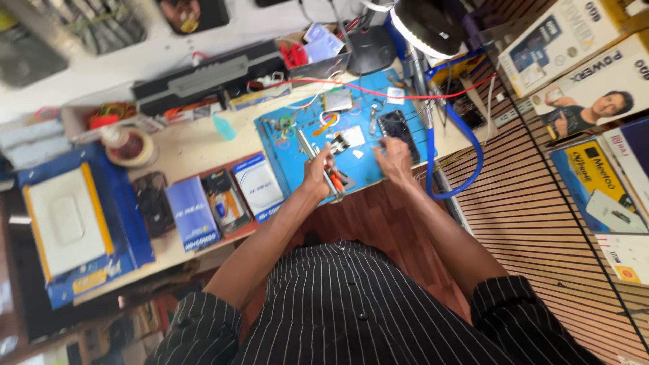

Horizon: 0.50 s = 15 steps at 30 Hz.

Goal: The person replaces a smartphone screen by applying adhesive to the device frame and pressing a new screen component into place. They then handle the back panel and use a screwdriver to secure internal components before closing the device.

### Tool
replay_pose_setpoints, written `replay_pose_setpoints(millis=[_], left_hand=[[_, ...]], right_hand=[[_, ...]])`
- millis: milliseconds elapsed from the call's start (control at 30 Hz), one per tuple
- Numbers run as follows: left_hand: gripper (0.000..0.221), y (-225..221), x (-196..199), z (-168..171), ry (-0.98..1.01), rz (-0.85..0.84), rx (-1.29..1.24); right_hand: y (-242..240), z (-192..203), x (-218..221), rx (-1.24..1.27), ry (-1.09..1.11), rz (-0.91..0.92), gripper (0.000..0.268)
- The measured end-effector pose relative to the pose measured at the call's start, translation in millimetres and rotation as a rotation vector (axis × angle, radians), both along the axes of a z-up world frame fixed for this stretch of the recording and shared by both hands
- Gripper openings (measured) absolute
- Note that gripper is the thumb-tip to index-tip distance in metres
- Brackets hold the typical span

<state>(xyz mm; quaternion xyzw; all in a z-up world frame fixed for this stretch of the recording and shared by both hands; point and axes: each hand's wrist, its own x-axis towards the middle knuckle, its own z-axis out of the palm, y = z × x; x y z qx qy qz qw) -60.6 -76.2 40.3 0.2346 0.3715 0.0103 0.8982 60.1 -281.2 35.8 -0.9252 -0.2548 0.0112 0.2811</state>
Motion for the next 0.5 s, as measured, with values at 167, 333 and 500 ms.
replay_pose_setpoints(millis=[167,333,500], left_hand=[[0.026,-14,17,-13,0.154,-0.139,-0.005],[0.025,-22,37,-13,0.194,-0.207,0.012],[0.023,-34,49,-23,0.215,-0.266,0.040]], right_hand=[[-36,3,23,-0.375,-0.235,-0.121,0.093],[-36,12,43,-0.439,-0.029,-0.078,0.109],[-42,38,55,-0.440,0.210,-0.114,0.102]])
